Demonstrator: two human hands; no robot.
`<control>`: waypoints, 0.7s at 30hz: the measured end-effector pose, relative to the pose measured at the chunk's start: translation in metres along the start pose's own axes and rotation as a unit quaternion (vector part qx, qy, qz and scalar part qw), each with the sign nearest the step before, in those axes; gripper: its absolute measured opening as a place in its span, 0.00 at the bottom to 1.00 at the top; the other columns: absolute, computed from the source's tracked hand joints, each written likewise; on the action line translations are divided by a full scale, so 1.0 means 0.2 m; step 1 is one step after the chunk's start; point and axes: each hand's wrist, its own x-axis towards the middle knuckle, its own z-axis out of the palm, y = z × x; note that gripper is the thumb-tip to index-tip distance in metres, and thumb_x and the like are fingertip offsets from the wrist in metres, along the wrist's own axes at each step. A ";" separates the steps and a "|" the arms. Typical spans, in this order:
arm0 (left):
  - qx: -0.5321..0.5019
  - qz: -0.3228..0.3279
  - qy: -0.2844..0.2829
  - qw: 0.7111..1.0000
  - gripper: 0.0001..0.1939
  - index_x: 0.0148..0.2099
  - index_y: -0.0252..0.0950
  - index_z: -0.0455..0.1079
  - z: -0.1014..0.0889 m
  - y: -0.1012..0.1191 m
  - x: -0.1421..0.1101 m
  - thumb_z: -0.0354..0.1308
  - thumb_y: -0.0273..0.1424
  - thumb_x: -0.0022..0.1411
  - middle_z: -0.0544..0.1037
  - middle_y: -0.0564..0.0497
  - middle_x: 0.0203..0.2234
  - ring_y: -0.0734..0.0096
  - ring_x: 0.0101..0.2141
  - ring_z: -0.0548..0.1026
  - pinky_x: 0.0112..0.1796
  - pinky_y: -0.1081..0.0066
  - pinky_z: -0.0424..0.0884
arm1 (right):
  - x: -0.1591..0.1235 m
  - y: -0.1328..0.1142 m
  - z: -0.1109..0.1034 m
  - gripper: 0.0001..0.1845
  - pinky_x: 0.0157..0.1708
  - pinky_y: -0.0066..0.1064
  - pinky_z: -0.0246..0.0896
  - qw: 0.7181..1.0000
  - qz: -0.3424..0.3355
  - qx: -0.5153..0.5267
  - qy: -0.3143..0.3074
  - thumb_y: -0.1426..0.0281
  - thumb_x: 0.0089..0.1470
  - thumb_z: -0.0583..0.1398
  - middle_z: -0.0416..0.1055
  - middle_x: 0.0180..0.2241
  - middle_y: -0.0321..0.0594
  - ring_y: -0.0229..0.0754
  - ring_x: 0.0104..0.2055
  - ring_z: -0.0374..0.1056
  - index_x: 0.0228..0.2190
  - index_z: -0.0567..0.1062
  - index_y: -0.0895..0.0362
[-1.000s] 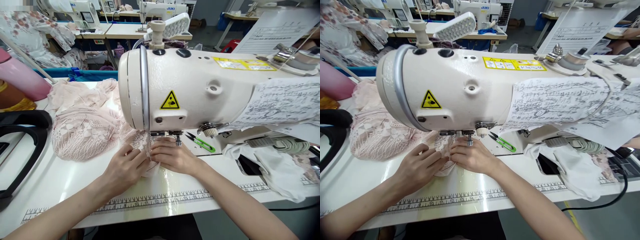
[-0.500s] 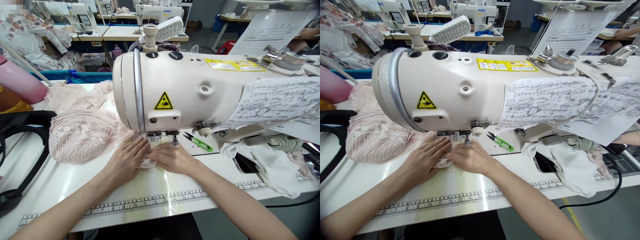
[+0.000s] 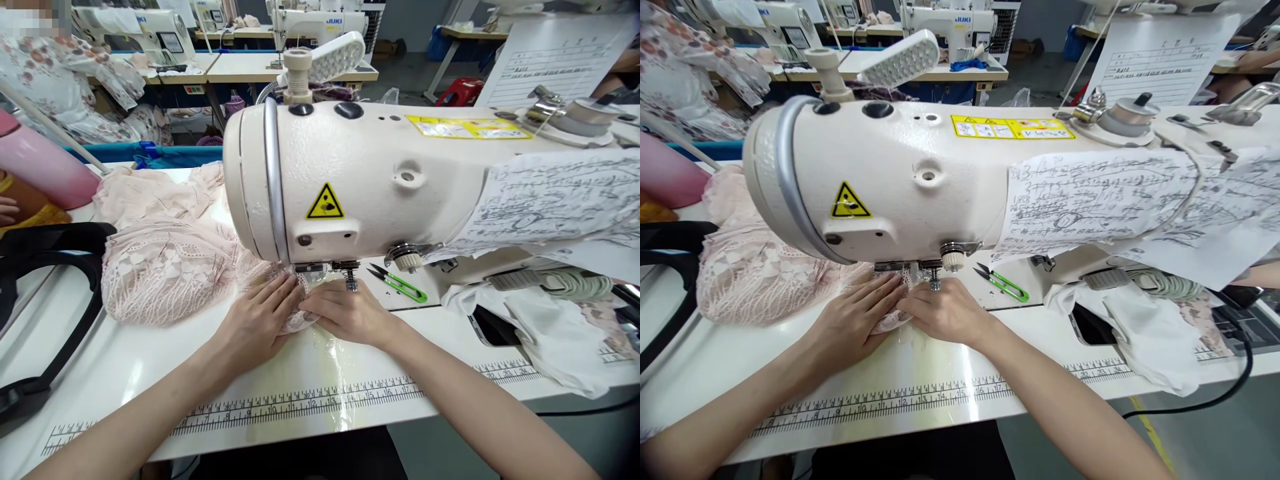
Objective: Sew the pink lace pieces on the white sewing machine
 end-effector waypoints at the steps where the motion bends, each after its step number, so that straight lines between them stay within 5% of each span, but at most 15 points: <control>1: 0.003 -0.001 -0.002 1.000 0.25 0.61 0.25 0.66 0.00 0.00 0.00 0.51 0.36 0.67 0.72 0.36 0.56 0.49 0.57 0.70 0.53 0.52 0.73 | 0.00 0.00 -0.01 0.09 0.30 0.27 0.65 1.000 -0.002 -0.005 0.005 0.72 0.62 0.55 0.77 0.32 0.39 0.37 0.35 0.72 0.39 0.76 0.57; 7: 0.010 -0.003 -0.003 1.000 0.24 0.59 0.24 0.67 0.00 0.01 0.02 0.52 0.36 0.67 0.72 0.35 0.56 0.47 0.57 0.70 0.52 0.50 0.74 | 0.02 -0.01 -0.03 0.09 0.28 0.28 0.57 0.999 0.011 -0.035 0.038 0.73 0.62 0.55 0.79 0.33 0.37 0.37 0.35 0.72 0.39 0.76 0.56; 21: -0.006 -0.007 0.018 1.000 0.22 0.60 0.27 0.66 0.01 -0.01 0.03 0.49 0.34 0.69 0.72 0.36 0.56 0.51 0.56 0.71 0.53 0.50 0.72 | 0.01 0.00 -0.03 0.10 0.32 0.29 0.62 0.998 0.012 -0.056 0.016 0.74 0.63 0.53 0.79 0.36 0.39 0.37 0.41 0.73 0.40 0.74 0.57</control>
